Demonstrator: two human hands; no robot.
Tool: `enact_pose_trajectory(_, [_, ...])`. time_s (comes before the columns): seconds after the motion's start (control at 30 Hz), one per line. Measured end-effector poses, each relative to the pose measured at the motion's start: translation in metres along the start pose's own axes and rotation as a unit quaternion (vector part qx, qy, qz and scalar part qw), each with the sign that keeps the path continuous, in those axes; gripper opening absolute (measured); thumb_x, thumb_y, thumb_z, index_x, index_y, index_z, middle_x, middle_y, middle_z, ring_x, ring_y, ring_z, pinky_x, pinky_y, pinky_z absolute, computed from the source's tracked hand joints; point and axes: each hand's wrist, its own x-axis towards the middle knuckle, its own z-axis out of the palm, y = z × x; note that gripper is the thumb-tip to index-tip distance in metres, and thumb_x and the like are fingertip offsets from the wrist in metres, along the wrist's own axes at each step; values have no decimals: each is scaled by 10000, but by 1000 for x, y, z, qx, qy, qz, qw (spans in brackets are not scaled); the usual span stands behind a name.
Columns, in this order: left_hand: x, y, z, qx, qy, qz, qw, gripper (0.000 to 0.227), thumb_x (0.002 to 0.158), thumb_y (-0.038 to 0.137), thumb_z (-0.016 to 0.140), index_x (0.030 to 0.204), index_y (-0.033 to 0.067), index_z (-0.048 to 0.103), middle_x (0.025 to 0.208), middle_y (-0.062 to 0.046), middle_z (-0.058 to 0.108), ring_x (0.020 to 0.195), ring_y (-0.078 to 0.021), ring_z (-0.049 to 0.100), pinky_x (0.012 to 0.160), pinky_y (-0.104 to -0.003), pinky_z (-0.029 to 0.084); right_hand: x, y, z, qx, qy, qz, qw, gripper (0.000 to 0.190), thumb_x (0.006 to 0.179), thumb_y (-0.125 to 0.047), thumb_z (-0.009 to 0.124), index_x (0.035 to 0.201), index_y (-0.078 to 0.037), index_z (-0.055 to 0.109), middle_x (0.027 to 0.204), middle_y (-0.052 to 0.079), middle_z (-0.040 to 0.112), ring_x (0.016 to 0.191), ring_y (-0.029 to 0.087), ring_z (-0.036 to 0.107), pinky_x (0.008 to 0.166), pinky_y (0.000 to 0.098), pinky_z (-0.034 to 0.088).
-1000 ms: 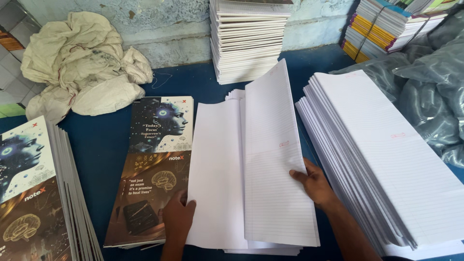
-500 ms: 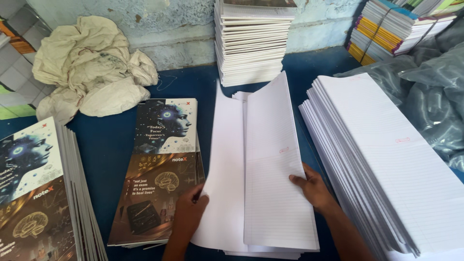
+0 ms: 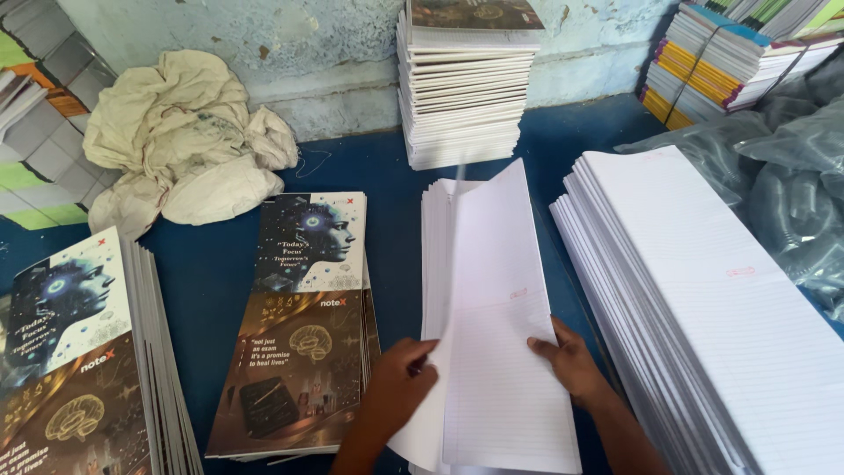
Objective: The person assembles notebooks by placing printed covers over stacks of blank paper. They repeatedly pick up a cover, align it with a stack of paper, and place it on top, then move the completed unit to a separate pile.
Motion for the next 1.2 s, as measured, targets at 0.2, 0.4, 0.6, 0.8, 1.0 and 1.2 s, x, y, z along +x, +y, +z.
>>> enact_pose_trajectory(0.2, [13, 22, 26, -37, -67, 18, 997, 467, 859, 94, 659, 1321, 26, 647, 907, -66, 623, 759, -143, 600, 686, -303, 533, 10, 14, -4, 10, -4, -6, 1000, 520, 913, -94, 632, 1422, -29, 548, 1241, 218, 732, 1103, 293, 710, 983, 426, 538])
enact_pose_trajectory(0.4, [31, -1, 52, -77, -214, -49, 973, 417, 949, 292, 750, 1254, 8, 728, 987, -72, 704, 911, -148, 655, 817, -281, 528, 14, 24, -5, 66, -17, -1, 998, 504, 899, -64, 648, 1394, -11, 571, 1236, 215, 730, 1076, 294, 698, 942, 417, 544])
enact_pose_trajectory(0.6, [69, -62, 57, -54, 89, -167, 980, 424, 961, 260, 589, 1329, 60, 652, 1054, -91, 736, 908, -178, 711, 825, -345, 569, 20, 31, -6, 69, -15, 36, 997, 500, 908, -70, 639, 1399, -7, 567, 1235, 245, 740, 1068, 308, 719, 934, 418, 560])
enact_pose_trajectory(0.8, [82, -98, 67, -23, 33, -214, 976, 488, 969, 287, 611, 1400, 60, 583, 958, -175, 766, 878, -269, 744, 809, -395, 576, 27, 32, -6, 52, -18, 51, 997, 550, 918, -39, 566, 1465, -67, 515, 1268, 194, 738, 1086, 281, 739, 953, 404, 571])
enact_pose_trajectory(1.0, [88, -100, 70, -20, 50, -182, 982, 405, 934, 311, 651, 1176, 10, 771, 1037, -172, 793, 965, -262, 756, 867, -379, 569, 26, 33, -7, 104, -41, 59, 992, 543, 917, -38, 576, 1456, -80, 519, 1245, 194, 745, 1065, 291, 736, 910, 424, 594])
enact_pose_trajectory(1.2, [96, -88, 52, -143, 117, -278, 943, 554, 977, 338, 632, 1429, 64, 464, 1267, -182, 710, 1124, -237, 681, 967, -362, 506, 26, 38, -6, 121, -58, 28, 991, 520, 918, -47, 578, 1436, -49, 549, 1229, 180, 752, 1054, 256, 727, 893, 400, 592])
